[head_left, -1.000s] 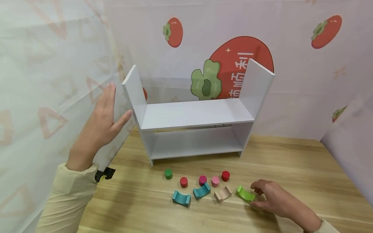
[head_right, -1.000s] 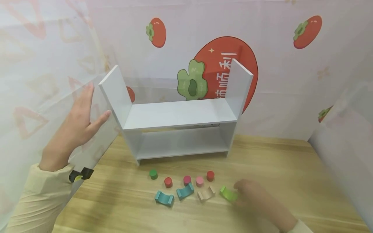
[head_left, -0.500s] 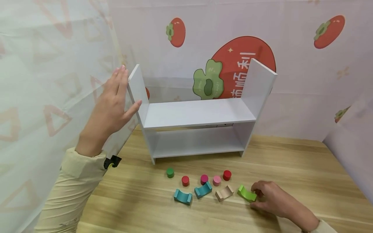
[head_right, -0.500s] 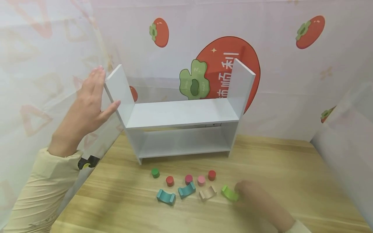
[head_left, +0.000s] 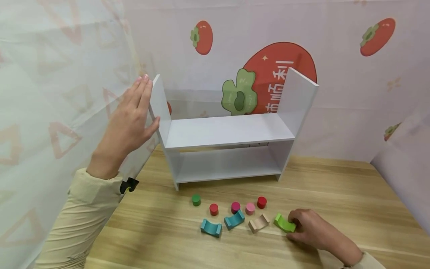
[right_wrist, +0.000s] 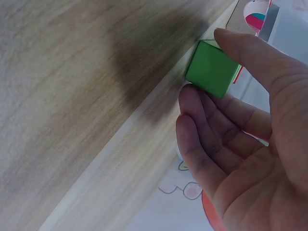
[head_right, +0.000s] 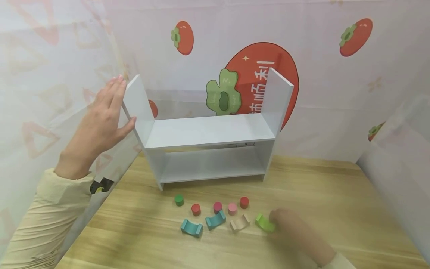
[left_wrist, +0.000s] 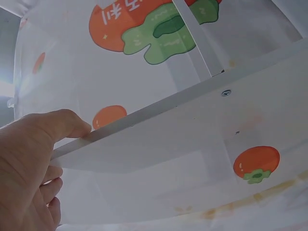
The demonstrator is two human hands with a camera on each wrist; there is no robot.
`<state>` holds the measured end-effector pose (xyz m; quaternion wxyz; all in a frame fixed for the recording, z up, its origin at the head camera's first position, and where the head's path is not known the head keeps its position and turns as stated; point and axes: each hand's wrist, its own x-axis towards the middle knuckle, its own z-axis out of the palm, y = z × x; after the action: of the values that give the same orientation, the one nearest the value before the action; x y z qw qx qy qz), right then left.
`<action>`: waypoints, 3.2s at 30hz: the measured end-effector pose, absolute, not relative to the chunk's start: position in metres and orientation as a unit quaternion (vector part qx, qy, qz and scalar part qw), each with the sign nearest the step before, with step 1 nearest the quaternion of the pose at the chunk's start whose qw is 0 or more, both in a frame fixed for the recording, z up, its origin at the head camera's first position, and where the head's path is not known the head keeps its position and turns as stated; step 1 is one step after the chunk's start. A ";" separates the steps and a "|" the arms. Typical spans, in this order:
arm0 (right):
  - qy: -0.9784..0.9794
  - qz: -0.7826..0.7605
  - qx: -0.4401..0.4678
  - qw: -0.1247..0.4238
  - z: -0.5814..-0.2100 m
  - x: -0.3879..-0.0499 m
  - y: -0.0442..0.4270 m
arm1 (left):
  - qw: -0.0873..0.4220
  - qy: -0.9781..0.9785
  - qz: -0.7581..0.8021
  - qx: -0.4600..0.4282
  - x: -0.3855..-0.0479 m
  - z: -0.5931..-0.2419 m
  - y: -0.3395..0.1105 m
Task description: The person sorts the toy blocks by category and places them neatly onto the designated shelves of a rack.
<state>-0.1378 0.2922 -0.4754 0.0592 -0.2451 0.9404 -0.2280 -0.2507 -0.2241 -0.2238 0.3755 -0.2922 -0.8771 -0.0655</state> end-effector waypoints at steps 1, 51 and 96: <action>0.940 -0.230 -0.246 0.059 -0.474 -0.138 0.291 | 0.375 -0.878 -0.064 -0.291 -0.250 -0.223 -0.224; 0.919 -0.231 -0.315 -0.057 -0.358 -0.190 0.231 | 0.340 -0.906 -0.010 -0.250 -0.241 -0.217 -0.221; 0.854 -0.350 -0.378 -0.079 -0.273 -0.286 0.061 | 0.334 -0.910 -0.005 -0.245 -0.240 -0.217 -0.220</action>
<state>-0.2860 0.0610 -0.2732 -0.0791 -0.3776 0.8536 -0.3500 -0.2400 -0.2195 -0.2169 0.3335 -0.2449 -0.9104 -0.0051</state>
